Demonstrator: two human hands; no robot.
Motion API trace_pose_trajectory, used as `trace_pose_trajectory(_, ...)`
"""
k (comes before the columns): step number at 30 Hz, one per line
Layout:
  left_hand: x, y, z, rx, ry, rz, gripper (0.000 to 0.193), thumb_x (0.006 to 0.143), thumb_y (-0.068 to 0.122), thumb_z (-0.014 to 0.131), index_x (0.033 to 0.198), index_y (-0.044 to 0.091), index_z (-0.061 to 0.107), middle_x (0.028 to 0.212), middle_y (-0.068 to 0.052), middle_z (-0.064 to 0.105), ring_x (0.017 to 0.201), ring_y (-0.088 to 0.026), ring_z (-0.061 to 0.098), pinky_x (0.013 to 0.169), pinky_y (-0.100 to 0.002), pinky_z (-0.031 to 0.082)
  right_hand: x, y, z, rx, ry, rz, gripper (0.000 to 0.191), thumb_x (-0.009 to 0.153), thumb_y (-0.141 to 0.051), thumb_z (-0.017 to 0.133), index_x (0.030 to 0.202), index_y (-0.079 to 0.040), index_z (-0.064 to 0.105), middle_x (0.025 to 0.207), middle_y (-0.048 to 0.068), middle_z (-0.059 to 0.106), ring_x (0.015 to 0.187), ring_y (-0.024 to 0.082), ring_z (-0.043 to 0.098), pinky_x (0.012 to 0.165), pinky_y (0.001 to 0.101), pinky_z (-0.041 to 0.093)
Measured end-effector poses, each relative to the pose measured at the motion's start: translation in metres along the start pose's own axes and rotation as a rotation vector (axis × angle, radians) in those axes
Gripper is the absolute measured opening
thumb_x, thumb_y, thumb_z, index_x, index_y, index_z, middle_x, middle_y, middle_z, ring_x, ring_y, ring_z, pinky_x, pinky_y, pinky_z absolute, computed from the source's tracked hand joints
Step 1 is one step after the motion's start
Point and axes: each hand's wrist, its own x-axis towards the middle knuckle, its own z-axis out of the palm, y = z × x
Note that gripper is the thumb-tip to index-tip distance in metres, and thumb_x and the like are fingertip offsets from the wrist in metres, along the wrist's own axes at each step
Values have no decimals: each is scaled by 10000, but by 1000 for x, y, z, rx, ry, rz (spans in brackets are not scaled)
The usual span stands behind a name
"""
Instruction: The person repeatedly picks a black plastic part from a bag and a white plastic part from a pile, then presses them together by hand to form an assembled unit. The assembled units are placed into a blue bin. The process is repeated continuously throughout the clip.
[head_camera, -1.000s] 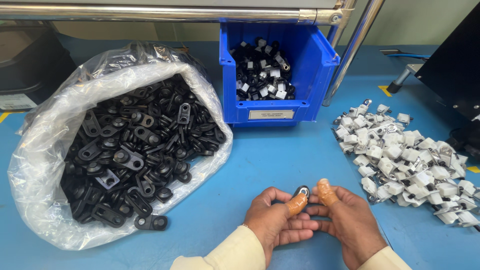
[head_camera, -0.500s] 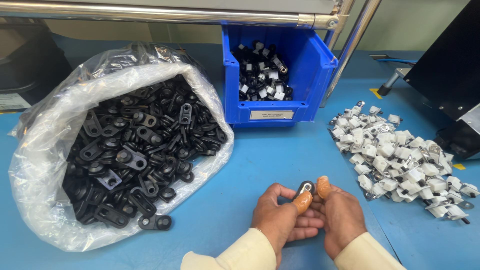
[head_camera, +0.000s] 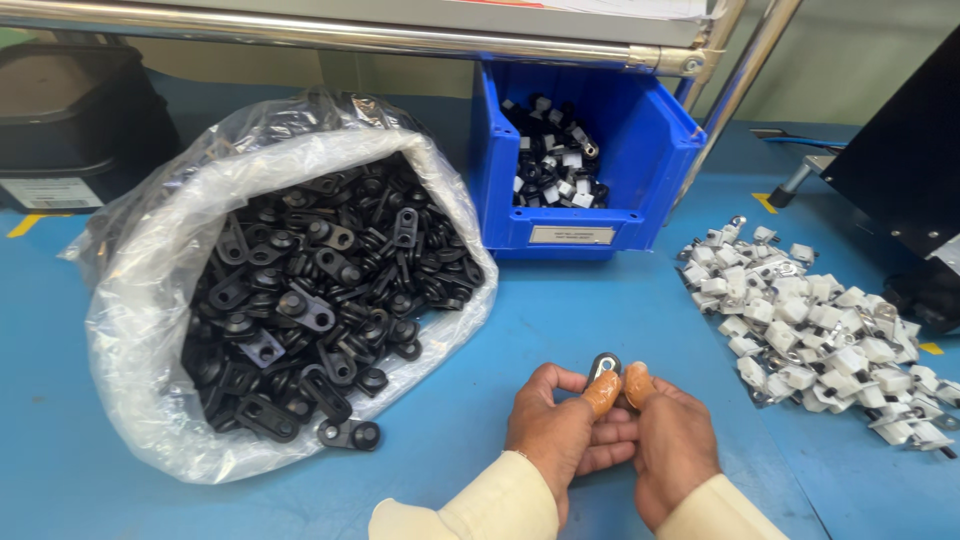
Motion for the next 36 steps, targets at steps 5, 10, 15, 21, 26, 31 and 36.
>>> trace_pose_trajectory(5, 0, 0, -14, -29, -19, -45, 324, 965, 256, 710, 1095, 42, 505, 1003, -198, 735, 851, -260, 789, 717, -337, 672, -9, -6, -5, -95, -80, 103, 400, 1020, -387, 583, 1054, -4, 692, 889, 109, 717, 745, 196, 665, 656, 337, 548)
trace_pose_trajectory(10, 5, -2, -22, 182, -7, -10, 303, 938, 217, 731, 1059, 46, 513, 931, -204, 739, 736, -252, 776, 608, -349, 662, 0, -13, -1, -291, -162, -36, 239, 923, -203, 694, 1037, 6, 710, 890, 120, 744, 747, 200, 701, 663, 334, 574)
trace_pose_trajectory(15, 9, -5, -19, 192, 36, 51, 232, 927, 157, 709, 1028, 37, 539, 897, -194, 761, 669, -253, 778, 548, -344, 653, 5, -7, 9, -356, -3, -135, 282, 982, -205, 639, 986, 70, 702, 819, 178, 728, 658, 252, 656, 594, 372, 551)
trace_pose_trajectory(21, 8, -6, -23, 222, 16, 16, 291, 944, 210, 741, 1017, 15, 538, 877, -209, 746, 673, -246, 773, 552, -336, 655, 4, -11, -2, -242, -105, -6, 350, 1044, -281, 533, 1040, 38, 678, 799, 152, 695, 653, 240, 641, 576, 372, 536)
trace_pose_trajectory(26, 11, -1, -25, 230, 3, 2, 218, 930, 165, 700, 1017, 42, 543, 875, -204, 746, 669, -261, 773, 547, -349, 657, 8, -15, -19, -509, -325, -215, 273, 954, -124, 601, 1173, -56, 749, 889, 108, 774, 726, 193, 691, 643, 341, 586)
trace_pose_trajectory(31, 13, 10, -28, 348, 48, 43, 231, 906, 169, 748, 983, 19, 590, 849, -176, 734, 670, -263, 772, 538, -356, 650, 3, -23, -28, -1013, -412, -846, 407, 868, -85, 688, 1274, -104, 712, 1064, 30, 784, 874, 98, 748, 744, 261, 613)
trace_pose_trajectory(36, 19, 21, -31, 341, 24, 20, 305, 915, 249, 756, 1023, 11, 599, 847, -180, 722, 677, -263, 773, 546, -349, 650, 11, -31, -23, -653, -458, -303, 598, 838, -54, 729, 1410, -196, 633, 1003, 23, 736, 808, 122, 706, 704, 304, 620)
